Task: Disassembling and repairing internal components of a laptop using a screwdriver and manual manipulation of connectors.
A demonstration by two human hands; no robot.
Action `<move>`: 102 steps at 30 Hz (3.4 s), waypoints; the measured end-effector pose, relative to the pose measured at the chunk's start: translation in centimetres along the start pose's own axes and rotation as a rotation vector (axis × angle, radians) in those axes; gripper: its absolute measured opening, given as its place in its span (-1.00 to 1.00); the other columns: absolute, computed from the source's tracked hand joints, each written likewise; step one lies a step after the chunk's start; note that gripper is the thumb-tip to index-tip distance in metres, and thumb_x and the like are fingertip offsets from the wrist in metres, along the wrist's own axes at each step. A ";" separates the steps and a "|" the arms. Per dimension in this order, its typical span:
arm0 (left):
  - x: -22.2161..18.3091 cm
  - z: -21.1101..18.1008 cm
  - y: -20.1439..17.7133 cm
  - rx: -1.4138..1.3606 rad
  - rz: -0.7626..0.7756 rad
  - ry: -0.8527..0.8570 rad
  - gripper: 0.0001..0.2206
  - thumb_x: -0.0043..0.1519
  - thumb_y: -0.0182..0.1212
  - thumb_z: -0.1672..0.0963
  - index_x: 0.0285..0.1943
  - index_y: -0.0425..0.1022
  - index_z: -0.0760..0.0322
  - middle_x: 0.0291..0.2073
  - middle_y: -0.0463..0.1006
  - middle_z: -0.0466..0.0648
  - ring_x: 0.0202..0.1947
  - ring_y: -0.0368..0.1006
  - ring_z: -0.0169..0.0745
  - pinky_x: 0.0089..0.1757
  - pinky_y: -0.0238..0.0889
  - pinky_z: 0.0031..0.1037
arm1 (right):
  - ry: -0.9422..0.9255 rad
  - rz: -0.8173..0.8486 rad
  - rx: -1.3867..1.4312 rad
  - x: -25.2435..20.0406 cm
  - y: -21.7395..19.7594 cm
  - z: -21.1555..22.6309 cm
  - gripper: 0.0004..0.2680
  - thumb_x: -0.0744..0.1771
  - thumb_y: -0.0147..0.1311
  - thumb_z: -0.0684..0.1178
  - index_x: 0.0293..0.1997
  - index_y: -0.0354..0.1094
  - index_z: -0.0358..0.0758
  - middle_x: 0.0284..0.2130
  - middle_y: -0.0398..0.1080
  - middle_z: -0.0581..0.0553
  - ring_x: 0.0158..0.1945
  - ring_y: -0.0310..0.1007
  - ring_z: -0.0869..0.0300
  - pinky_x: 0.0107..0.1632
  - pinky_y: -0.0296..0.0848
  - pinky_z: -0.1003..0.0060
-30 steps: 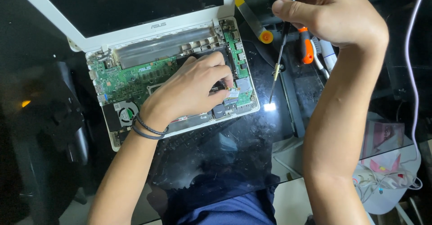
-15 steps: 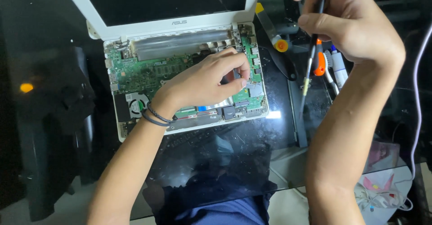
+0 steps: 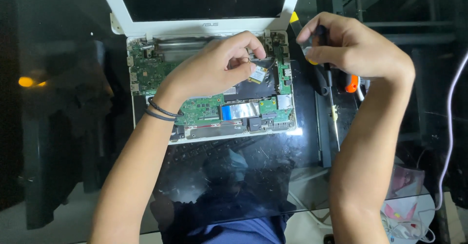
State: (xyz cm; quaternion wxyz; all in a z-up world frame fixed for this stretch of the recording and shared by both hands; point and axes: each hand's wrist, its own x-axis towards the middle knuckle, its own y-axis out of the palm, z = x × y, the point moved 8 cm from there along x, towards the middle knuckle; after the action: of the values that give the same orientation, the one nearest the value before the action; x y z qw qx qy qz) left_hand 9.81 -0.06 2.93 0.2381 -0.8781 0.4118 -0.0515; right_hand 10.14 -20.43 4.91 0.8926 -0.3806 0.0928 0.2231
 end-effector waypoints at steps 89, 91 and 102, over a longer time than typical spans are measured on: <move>-10.1 10.4 -12.2 0.464 -0.354 -0.280 -0.92 0.30 0.32 0.12 -0.16 0.60 0.20 -0.17 0.63 0.06 -0.18 0.55 0.08 -0.34 0.41 -0.06 | -0.682 -0.527 -0.055 -0.5 3.9 10.7 -0.81 0.64 -0.22 -0.11 0.35 -0.07 -0.47 -0.09 0.30 -0.53 -0.26 0.36 -0.08 -0.08 0.44 0.17; -9.9 10.9 -12.1 0.479 -0.362 -0.277 -0.89 0.30 0.33 0.11 -0.10 0.60 0.22 -0.14 0.61 0.07 -0.18 0.53 0.09 -0.36 0.40 -0.07 | -0.664 -0.537 -0.035 -0.4 4.0 10.8 -0.81 0.64 -0.20 -0.10 0.33 -0.08 -0.45 -0.09 0.30 -0.52 -0.28 0.36 -0.08 -0.09 0.43 0.17; -9.9 9.3 -12.3 0.569 -0.398 -0.214 -0.82 0.33 0.35 0.07 -0.10 0.57 0.26 -0.17 0.62 0.14 -0.34 0.54 0.18 -0.40 0.37 -0.04 | -0.677 -0.517 0.032 0.0 4.5 11.7 -0.82 0.62 -0.14 -0.15 0.28 -0.07 -0.46 -0.15 0.30 -0.51 -0.30 0.33 -0.05 -0.13 0.43 0.20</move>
State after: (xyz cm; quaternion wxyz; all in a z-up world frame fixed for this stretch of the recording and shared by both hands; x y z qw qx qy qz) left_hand 14.58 17.52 1.43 0.5002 -0.8400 0.1748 -0.1170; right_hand 7.95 -9.25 10.10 0.9050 -0.2829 -0.3006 0.1030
